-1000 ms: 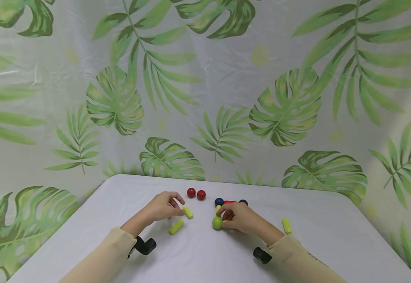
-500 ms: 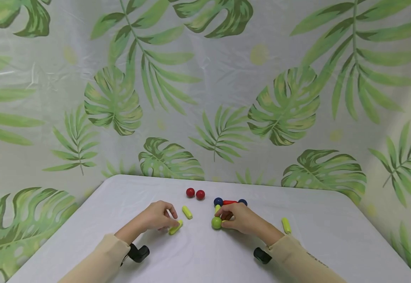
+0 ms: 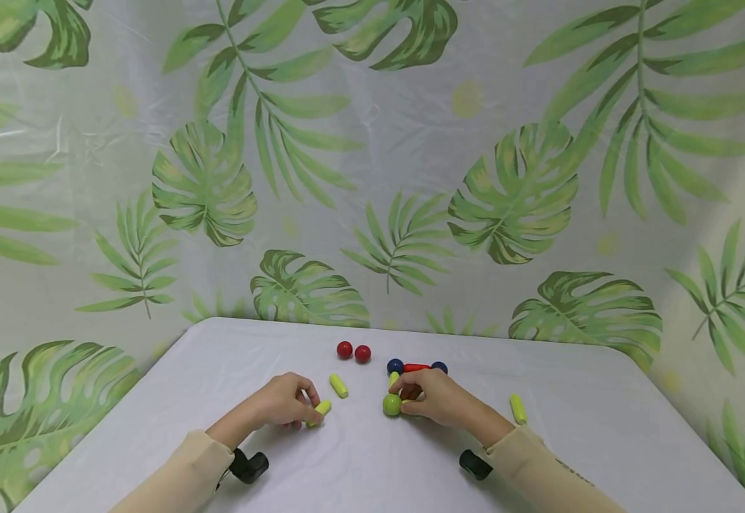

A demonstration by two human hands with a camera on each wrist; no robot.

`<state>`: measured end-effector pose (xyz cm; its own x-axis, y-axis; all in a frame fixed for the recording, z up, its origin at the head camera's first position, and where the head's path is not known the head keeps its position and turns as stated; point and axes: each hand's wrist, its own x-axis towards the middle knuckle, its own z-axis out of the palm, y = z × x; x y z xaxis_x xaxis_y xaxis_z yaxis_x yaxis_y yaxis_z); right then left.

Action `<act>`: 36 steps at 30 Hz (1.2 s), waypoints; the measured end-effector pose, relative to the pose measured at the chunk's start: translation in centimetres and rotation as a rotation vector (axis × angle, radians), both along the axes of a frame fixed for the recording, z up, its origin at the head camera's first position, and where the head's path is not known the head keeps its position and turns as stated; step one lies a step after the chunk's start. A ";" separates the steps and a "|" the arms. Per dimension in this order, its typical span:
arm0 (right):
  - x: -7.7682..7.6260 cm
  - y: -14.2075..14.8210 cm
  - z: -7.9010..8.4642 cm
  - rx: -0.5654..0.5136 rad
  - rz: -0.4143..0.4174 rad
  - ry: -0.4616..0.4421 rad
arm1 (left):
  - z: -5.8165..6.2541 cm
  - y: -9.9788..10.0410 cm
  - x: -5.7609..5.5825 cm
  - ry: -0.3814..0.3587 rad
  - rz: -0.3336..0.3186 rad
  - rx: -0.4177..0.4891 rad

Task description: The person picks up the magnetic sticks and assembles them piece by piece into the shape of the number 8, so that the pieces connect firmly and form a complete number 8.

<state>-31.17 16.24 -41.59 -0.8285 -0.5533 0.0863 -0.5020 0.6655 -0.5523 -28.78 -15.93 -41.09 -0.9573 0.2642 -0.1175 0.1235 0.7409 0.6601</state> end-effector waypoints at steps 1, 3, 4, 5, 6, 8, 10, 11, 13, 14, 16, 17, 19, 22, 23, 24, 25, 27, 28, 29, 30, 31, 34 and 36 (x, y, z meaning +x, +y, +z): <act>0.0 0.0 0.0 -0.001 0.003 0.002 | 0.0 0.0 0.0 0.001 -0.002 0.001; 0.0 0.1 0.0 -0.003 0.005 0.005 | -0.1 0.0 0.0 0.000 -0.004 0.002; 0.1 0.1 0.0 -0.005 0.006 0.006 | -0.2 0.0 -0.1 -0.002 -0.004 0.002; 0.1 0.1 0.0 -0.006 0.006 0.006 | -0.2 0.0 -0.1 -0.007 -0.004 0.004; 0.1 0.1 0.0 -0.006 0.005 0.006 | -0.2 0.0 -0.2 -0.011 -0.005 0.008; 0.1 0.1 0.0 -0.009 0.004 0.006 | -0.2 0.0 -0.3 -0.022 -0.007 0.015; 0.1 0.1 0.0 -0.013 0.010 0.007 | -0.2 0.1 -0.4 -0.033 -0.006 0.019; 0.0 0.1 -0.1 -0.013 0.013 0.008 | -0.2 0.1 -0.5 -0.038 -0.005 0.021; 0.0 0.1 -0.1 -0.016 0.017 0.012 | -0.2 0.2 -0.6 -0.038 -0.005 0.016; 0.0 0.1 -0.2 -0.014 0.018 0.014 | -0.2 0.3 -0.6 -0.035 -0.005 0.013; 0.0 0.1 -0.2 -0.014 0.017 0.016 | -0.2 0.5 -0.5 -0.028 -0.004 0.006; 0.0 0.1 -0.2 -0.012 0.014 0.016 | -0.2 0.6 -0.5 -0.023 -0.005 0.007; -0.1 0.1 -0.2 -0.010 0.013 0.017 | -0.3 0.8 -0.3 -0.019 -0.007 0.012; -0.1 0.1 -0.2 -0.010 0.011 0.013 | -0.4 1.1 0.0 -0.038 -0.016 0.040; -0.1 0.1 -0.2 -0.010 0.012 0.014 | -0.5 1.3 0.1 -0.049 -0.022 0.055; -0.1 0.1 -0.2 -0.010 0.014 0.016 | -0.5 1.4 0.2 -0.059 -0.028 0.071; -0.1 0.1 -0.2 -0.010 0.014 0.018 | -0.6 1.5 0.4 -0.070 -0.037 0.089; -0.1 0.1 -0.3 -0.011 0.015 0.019 | -0.7 1.8 0.6 -0.093 -0.054 0.131; -0.1 0.1 -0.3 -0.013 0.015 0.019 | -0.8 2.0 0.7 -0.101 -0.065 0.152; -0.2 0.1 -0.3 -0.012 0.014 0.019 | -0.8 2.2 0.9 -0.111 -0.074 0.174; -0.2 0.1 -0.4 -0.014 0.015 0.018 | -0.9 2.4 0.9 -0.122 -0.085 0.199; -0.2 0.1 -0.4 -0.015 0.014 0.017 | -1.0 2.6 1.0 -0.136 -0.093 0.219; -0.1 0.2 -0.4 -0.019 0.015 0.014 | -1.3 3.4 1.4 -0.170 -0.109 0.276; 0.0 0.2 -0.3 -0.020 0.013 0.014 | -1.5 3.9 1.6 -0.191 -0.114 0.311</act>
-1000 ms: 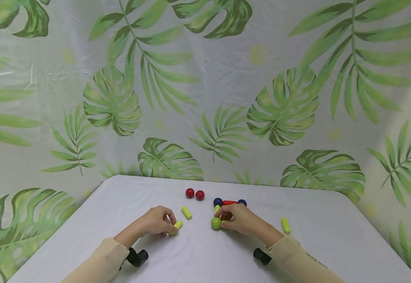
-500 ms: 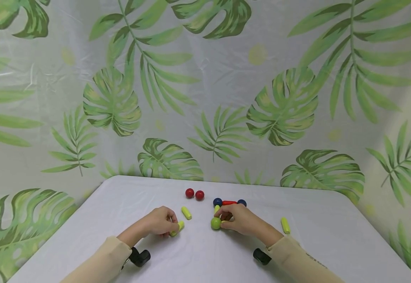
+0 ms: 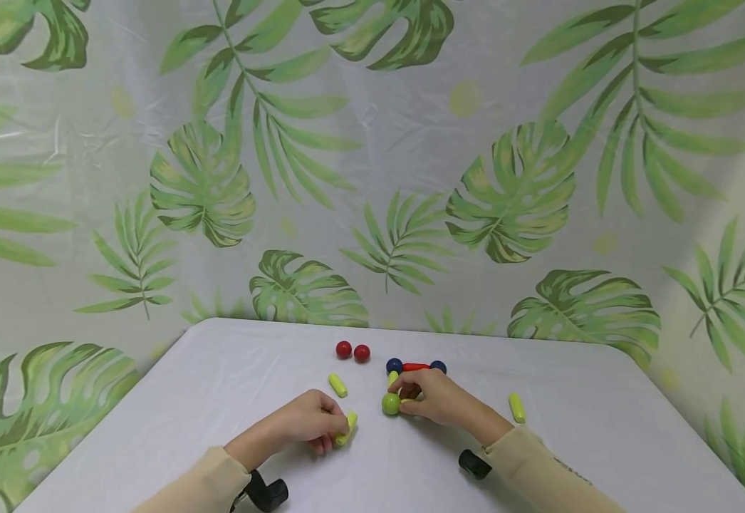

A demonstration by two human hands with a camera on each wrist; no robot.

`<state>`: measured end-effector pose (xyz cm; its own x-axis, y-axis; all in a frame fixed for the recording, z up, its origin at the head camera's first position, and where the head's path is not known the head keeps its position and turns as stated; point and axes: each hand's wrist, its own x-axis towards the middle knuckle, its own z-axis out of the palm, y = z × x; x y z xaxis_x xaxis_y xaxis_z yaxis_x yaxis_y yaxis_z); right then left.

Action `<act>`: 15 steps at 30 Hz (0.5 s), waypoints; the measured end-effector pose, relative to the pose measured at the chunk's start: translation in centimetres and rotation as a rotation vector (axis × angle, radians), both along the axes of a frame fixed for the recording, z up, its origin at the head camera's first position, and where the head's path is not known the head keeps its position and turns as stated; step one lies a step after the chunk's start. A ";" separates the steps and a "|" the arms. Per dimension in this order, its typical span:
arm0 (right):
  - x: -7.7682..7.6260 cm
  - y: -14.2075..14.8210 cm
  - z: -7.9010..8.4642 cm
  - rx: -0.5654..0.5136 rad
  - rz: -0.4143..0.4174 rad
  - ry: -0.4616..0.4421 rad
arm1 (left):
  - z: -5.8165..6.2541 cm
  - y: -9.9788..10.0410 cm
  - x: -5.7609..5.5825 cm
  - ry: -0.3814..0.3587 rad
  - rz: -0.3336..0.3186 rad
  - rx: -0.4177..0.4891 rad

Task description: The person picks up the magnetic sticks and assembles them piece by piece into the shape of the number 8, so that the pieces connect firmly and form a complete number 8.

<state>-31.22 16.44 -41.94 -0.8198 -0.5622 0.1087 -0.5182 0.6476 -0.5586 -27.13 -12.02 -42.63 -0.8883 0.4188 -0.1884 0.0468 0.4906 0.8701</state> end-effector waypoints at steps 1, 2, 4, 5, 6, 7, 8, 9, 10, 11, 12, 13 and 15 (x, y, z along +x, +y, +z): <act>0.0 0.0 0.0 0.002 -0.002 -0.001 | -0.1 0.3 0.2 -0.008 -0.002 0.010; 0.0 0.0 0.0 0.004 -0.004 -0.002 | -0.1 0.6 0.3 -0.018 -0.004 0.023; 0.0 -0.1 0.1 0.005 -0.007 -0.006 | -0.2 1.1 0.6 -0.036 -0.012 0.047; 0.1 -0.1 0.1 0.001 -0.007 -0.009 | -0.3 1.4 0.7 -0.047 -0.012 0.052; 0.1 -0.1 0.1 0.000 -0.007 -0.011 | -0.3 1.6 0.7 -0.057 -0.012 0.059; 0.1 -0.1 0.1 -0.001 -0.007 -0.012 | -0.4 1.9 0.8 -0.066 -0.012 0.063; 0.1 -0.1 0.2 -0.005 -0.006 -0.014 | -0.4 2.2 0.9 -0.073 -0.009 0.071; 0.1 -0.1 0.2 -0.009 -0.005 -0.014 | -0.5 2.5 0.9 -0.080 -0.009 0.080; 0.1 -0.1 0.2 -0.012 -0.004 -0.015 | -0.5 2.8 1.0 -0.087 -0.006 0.087; 0.1 -0.1 0.2 -0.014 -0.002 -0.014 | -0.5 3.1 1.0 -0.095 -0.004 0.098; 0.2 -0.1 0.2 -0.015 -0.002 -0.015 | -0.5 3.4 1.0 -0.101 -0.003 0.106; 0.2 -0.1 0.2 -0.016 -0.002 -0.015 | -0.6 3.7 1.0 -0.107 -0.002 0.113; 0.2 -0.1 0.2 -0.018 -0.001 -0.018 | -0.6 4.3 1.0 -0.116 0.004 0.125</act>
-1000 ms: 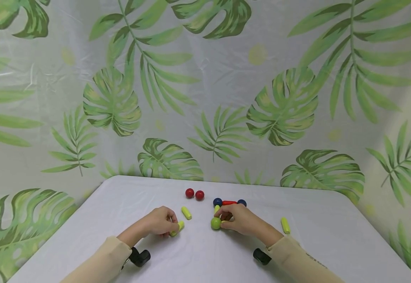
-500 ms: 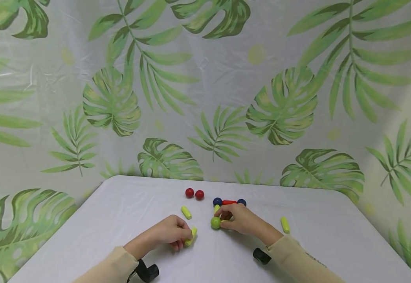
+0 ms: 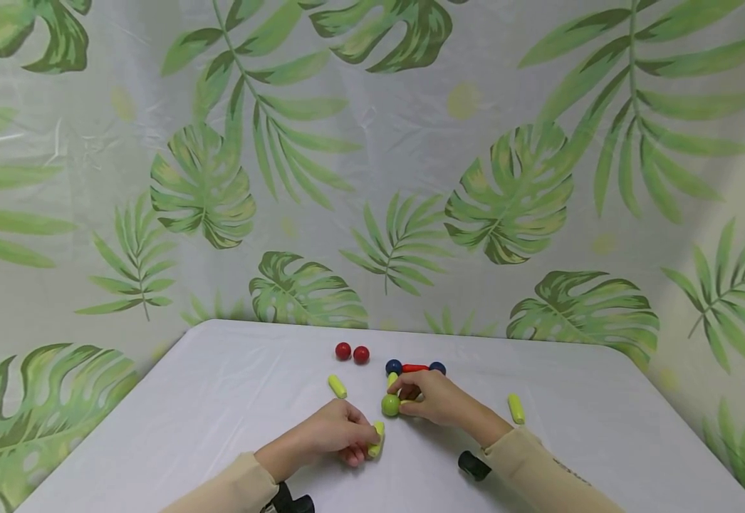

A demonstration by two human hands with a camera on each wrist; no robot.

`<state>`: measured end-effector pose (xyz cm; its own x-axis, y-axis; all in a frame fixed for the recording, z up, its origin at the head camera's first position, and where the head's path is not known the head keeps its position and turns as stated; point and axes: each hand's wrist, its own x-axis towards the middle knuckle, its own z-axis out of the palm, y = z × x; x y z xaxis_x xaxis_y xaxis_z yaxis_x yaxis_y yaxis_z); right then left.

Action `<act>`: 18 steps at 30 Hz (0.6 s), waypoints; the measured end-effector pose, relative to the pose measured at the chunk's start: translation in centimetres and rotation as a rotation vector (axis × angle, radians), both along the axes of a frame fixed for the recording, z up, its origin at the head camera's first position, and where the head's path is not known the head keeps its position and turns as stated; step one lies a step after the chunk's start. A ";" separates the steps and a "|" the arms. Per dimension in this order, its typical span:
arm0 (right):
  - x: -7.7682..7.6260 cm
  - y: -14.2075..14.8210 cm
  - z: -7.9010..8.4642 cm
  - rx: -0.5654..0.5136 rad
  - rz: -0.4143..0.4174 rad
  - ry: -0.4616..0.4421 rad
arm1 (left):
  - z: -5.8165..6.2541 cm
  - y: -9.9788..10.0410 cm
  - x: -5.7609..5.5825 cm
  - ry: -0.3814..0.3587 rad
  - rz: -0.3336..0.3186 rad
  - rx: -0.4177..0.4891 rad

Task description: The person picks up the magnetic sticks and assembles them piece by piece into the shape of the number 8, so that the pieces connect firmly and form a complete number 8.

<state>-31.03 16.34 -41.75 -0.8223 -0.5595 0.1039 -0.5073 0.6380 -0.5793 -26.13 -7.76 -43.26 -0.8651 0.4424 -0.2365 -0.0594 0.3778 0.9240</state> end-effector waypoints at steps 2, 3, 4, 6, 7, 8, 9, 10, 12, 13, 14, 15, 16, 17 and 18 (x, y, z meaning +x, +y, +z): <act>0.0 0.0 0.0 -0.001 0.000 -0.002 | -0.1 0.5 -0.1 -0.007 0.008 0.007; 0.1 0.1 0.0 -0.001 0.000 -0.003 | -0.1 0.7 -0.1 -0.007 0.015 0.009; 0.1 0.1 0.0 0.000 0.001 -0.003 | -0.1 0.9 -0.2 -0.008 0.022 0.011; 0.1 0.1 0.0 -0.004 0.008 0.001 | -0.2 1.3 -0.2 -0.010 0.037 0.018; 0.1 0.1 0.0 -0.005 0.011 0.003 | -0.2 1.4 -0.3 -0.011 0.045 0.019; 0.1 0.1 -0.1 -0.006 0.013 0.005 | -0.2 1.5 -0.3 -0.011 0.052 0.020; 0.1 0.1 -0.1 -0.006 0.014 0.008 | -0.2 1.6 -0.3 -0.012 0.060 0.022; 0.0 0.1 -0.1 -0.007 0.014 0.010 | -0.3 1.7 -0.4 -0.014 0.064 0.022; 0.0 0.1 -0.1 -0.006 0.009 0.011 | -0.3 1.9 -0.5 -0.019 0.071 0.022; -0.1 0.2 -0.2 -0.002 0.005 0.012 | -0.3 1.9 -0.5 -0.022 0.072 0.022; -0.2 0.2 -0.2 -0.001 0.002 0.013 | -0.3 2.0 -0.5 -0.025 0.074 0.022; -0.2 0.2 -0.3 -0.001 0.001 0.015 | -0.3 2.0 -0.6 -0.031 0.076 0.021; -0.2 0.2 -0.3 0.000 -0.001 0.014 | -0.3 2.1 -0.6 -0.037 0.078 0.020; -0.3 0.2 -0.3 0.001 -0.002 0.012 | -0.4 2.1 -0.7 -0.043 0.081 0.020; -0.3 0.2 -0.3 0.000 -0.003 0.010 | -0.4 2.2 -0.7 -0.049 0.083 0.021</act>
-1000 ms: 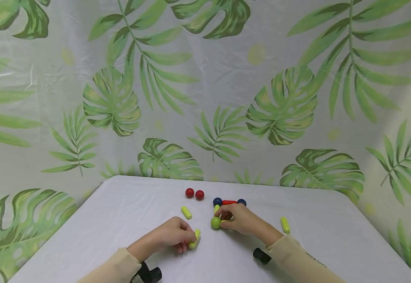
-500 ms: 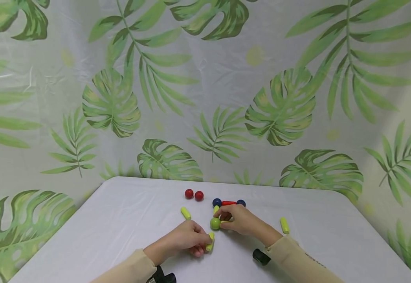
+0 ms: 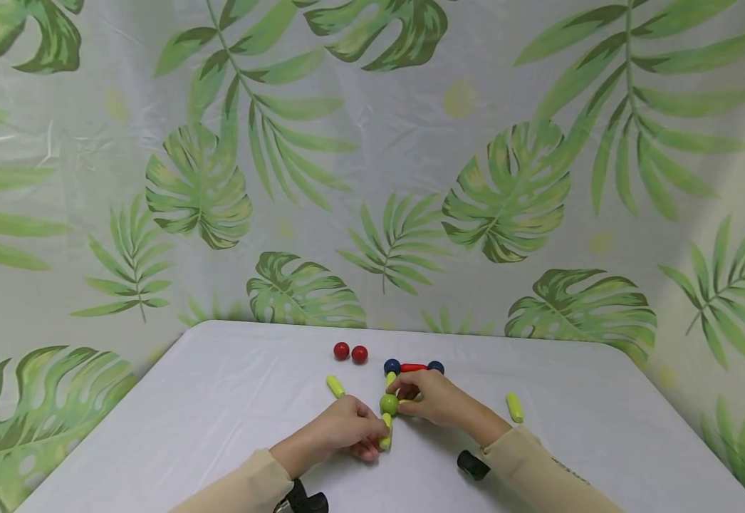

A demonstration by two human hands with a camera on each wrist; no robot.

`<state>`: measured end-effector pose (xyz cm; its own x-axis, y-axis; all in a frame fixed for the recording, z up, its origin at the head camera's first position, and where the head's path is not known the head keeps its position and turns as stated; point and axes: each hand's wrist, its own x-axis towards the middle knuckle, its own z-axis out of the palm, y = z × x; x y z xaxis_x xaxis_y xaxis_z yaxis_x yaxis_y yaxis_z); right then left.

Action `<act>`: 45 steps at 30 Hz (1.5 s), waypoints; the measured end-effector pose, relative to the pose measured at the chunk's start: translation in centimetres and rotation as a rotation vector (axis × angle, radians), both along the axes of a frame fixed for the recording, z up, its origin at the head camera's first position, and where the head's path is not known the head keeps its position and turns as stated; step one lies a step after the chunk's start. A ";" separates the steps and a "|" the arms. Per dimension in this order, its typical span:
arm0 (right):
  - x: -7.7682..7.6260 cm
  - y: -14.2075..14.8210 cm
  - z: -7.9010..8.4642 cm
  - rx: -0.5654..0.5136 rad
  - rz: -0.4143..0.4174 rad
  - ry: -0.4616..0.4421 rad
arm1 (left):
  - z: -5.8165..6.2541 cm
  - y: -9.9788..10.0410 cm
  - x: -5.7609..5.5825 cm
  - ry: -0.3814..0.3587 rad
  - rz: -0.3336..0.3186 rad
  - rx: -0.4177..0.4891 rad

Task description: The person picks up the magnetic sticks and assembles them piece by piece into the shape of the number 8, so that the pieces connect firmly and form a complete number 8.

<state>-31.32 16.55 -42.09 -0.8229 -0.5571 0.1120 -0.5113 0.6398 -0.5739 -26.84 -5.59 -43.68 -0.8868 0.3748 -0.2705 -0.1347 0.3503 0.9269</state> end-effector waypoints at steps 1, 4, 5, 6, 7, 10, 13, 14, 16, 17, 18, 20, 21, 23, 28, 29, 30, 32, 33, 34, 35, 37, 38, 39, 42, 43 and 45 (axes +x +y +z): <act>0.0 0.0 0.0 0.000 0.000 -0.001 | 0.0 0.0 0.0 -0.005 0.003 0.002; 0.0 -0.1 -0.1 0.000 0.000 -0.008 | -0.1 0.1 -0.1 -0.016 0.011 0.008; 0.0 -0.1 -0.1 0.000 0.001 -0.007 | -0.1 0.1 -0.1 -0.017 0.011 0.011; 0.0 -0.1 -0.2 0.001 0.002 -0.007 | -0.2 0.1 -0.1 -0.018 0.010 0.013; 0.0 -0.1 -0.2 0.002 0.001 -0.004 | -0.2 0.1 -0.2 -0.019 0.009 0.014; 0.0 0.0 -0.1 0.004 -0.001 0.001 | -0.1 0.1 -0.2 -0.025 0.007 0.013; 0.0 0.0 0.0 0.003 -0.002 0.006 | 0.0 0.1 -0.2 -0.035 0.008 0.018; 0.0 0.0 0.0 0.004 -0.001 0.006 | 0.1 0.1 -0.2 -0.039 0.010 0.020; 0.1 0.0 0.0 0.001 0.001 0.007 | 0.1 0.2 -0.2 -0.043 0.012 0.025; 0.1 0.0 0.0 0.000 0.003 0.008 | 0.1 0.2 -0.2 -0.042 0.013 0.027; 0.1 0.0 0.1 -0.003 0.005 0.008 | 0.1 0.2 -0.2 -0.042 0.014 0.027; 0.1 0.1 0.1 -0.004 0.009 0.011 | 0.2 0.2 -0.2 -0.039 0.015 0.026; 0.1 0.1 0.0 -0.004 0.010 0.012 | 0.2 0.2 -0.2 -0.038 0.015 0.025; 0.1 0.1 0.0 -0.002 0.012 0.011 | 0.2 0.2 -0.2 -0.037 0.013 0.023; 0.0 0.1 -0.2 -0.002 0.008 -0.002 | 0.2 0.1 -0.2 -0.036 0.009 0.017; 0.0 0.1 -0.2 -0.004 0.008 -0.004 | 0.2 0.1 -0.2 -0.035 0.008 0.016; 0.0 0.1 -0.2 -0.005 0.007 -0.006 | 0.2 0.1 -0.2 -0.034 0.008 0.014; 0.0 0.0 -0.2 -0.006 0.006 -0.009 | 0.1 0.1 -0.2 -0.027 0.006 0.009; 0.0 0.0 -0.2 -0.006 0.005 -0.010 | 0.2 0.1 -0.2 -0.025 0.007 0.007; 0.0 0.0 -0.2 -0.006 0.004 -0.012 | 0.2 0.1 -0.1 -0.022 0.007 0.003; 0.0 0.0 -0.2 -0.007 0.003 -0.013 | 0.2 0.1 -0.1 -0.019 0.006 0.000; 0.0 0.0 -0.1 -0.008 0.002 -0.015 | 0.2 0.1 -0.1 -0.011 0.007 -0.006; 0.0 0.0 -0.1 -0.008 0.001 -0.015 | 0.2 0.2 -0.1 -0.010 0.008 -0.007; 0.0 0.0 -0.1 -0.008 0.000 -0.016 | 0.2 0.2 -0.1 -0.007 0.009 -0.010; 0.1 0.0 -0.1 -0.009 -0.001 -0.019 | 0.1 0.2 -0.1 -0.002 0.011 -0.012; 0.1 0.0 -0.1 -0.009 0.000 -0.021 | 0.1 0.2 -0.1 0.000 0.011 -0.013; 0.1 0.0 -0.1 -0.006 -0.001 -0.024 | 0.0 0.2 -0.1 0.003 0.009 -0.016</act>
<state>-31.22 16.58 -42.21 -0.8262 -0.5552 0.0958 -0.4963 0.6367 -0.5901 -26.90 -5.38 -43.66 -0.8911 0.3622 -0.2736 -0.1353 0.3634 0.9218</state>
